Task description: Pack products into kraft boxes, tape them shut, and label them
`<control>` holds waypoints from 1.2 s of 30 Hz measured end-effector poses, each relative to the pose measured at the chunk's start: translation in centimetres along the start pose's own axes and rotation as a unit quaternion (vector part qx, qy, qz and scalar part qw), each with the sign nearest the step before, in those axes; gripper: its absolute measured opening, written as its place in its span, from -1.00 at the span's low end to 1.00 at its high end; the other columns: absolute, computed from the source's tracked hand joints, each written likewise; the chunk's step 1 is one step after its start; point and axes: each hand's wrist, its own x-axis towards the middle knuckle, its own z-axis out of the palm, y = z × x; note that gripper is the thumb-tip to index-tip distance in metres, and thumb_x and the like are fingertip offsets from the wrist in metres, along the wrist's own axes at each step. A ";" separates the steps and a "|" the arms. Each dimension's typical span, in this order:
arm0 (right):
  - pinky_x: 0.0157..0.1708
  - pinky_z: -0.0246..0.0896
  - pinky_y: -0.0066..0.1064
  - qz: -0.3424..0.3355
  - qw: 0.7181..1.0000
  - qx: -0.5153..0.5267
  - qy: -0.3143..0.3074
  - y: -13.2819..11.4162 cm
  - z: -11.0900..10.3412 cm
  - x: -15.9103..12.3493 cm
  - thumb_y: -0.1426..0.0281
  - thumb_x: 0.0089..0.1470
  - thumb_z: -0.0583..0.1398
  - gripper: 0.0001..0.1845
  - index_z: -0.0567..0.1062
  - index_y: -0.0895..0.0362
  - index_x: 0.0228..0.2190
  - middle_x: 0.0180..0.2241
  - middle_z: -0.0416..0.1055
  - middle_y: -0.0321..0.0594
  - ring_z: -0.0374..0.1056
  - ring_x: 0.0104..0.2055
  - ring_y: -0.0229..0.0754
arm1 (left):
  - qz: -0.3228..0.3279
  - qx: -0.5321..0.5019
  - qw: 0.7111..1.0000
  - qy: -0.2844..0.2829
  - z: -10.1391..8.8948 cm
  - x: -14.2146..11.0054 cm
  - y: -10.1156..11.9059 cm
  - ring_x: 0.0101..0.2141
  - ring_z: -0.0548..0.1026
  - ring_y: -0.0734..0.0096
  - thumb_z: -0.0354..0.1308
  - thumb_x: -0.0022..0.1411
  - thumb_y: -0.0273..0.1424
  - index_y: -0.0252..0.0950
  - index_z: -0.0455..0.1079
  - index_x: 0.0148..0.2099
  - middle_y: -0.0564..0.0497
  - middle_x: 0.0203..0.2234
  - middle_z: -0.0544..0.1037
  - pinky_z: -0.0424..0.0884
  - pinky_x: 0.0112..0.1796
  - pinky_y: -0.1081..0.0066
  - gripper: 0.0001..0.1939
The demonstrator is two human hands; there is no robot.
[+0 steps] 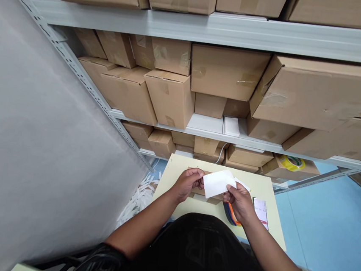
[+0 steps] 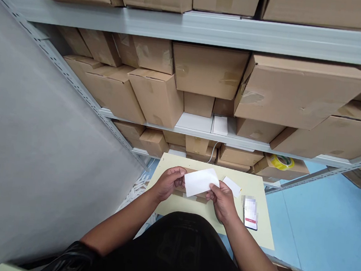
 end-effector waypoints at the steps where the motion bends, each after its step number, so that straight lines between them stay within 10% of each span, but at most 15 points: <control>1: -0.52 0.31 -0.48 -0.007 1.000 -0.007 0.002 -0.1 0.0 0.1 0.20 -0.09 0.51 -0.64 0.59 0.14 -0.34 -0.56 0.51 -0.28 0.39 -0.56 -0.28 | 0.002 0.002 1.000 -0.001 -0.1 0.1 0.0 -0.54 0.43 0.49 0.33 0.15 -0.18 -0.33 0.46 -0.36 0.04 -0.56 0.50 0.30 -0.41 0.45 -0.71; 12: -0.40 0.35 -0.37 -0.045 0.998 -0.041 0.026 -1.2 0.5 0.5 0.22 -0.07 0.50 -0.68 0.63 0.12 -0.31 -0.52 0.56 -0.23 0.42 -0.49 -0.20 | 0.025 0.026 0.999 0.006 -0.3 0.3 0.9 -0.46 0.44 0.47 0.36 0.14 -0.22 -0.31 0.46 -0.32 0.04 -0.51 0.51 0.33 -0.33 0.43 -0.73; 20: -0.09 0.42 -0.15 -0.233 0.967 -0.101 0.024 -2.9 0.7 1.0 0.39 -0.11 0.48 -0.85 0.70 -0.03 -0.39 -0.09 0.59 -0.14 0.46 0.04 0.07 | 0.005 0.017 0.999 0.033 -0.4 0.8 1.4 -0.46 0.46 0.45 0.37 0.15 -0.12 -0.30 0.42 -0.33 0.03 -0.49 0.52 0.35 -0.34 0.41 -0.66; 36: -0.13 0.44 -0.15 -0.229 0.963 -0.143 0.021 -4.0 1.6 1.5 0.42 -0.06 0.42 -0.88 0.72 -0.04 -0.39 -0.06 0.58 -0.12 0.46 0.03 0.10 | -0.024 -0.056 0.998 0.022 -0.4 0.7 2.3 -0.51 0.49 0.41 0.39 0.09 -0.23 -0.35 0.50 -0.35 -0.03 -0.52 0.56 0.34 -0.39 0.39 -0.73</control>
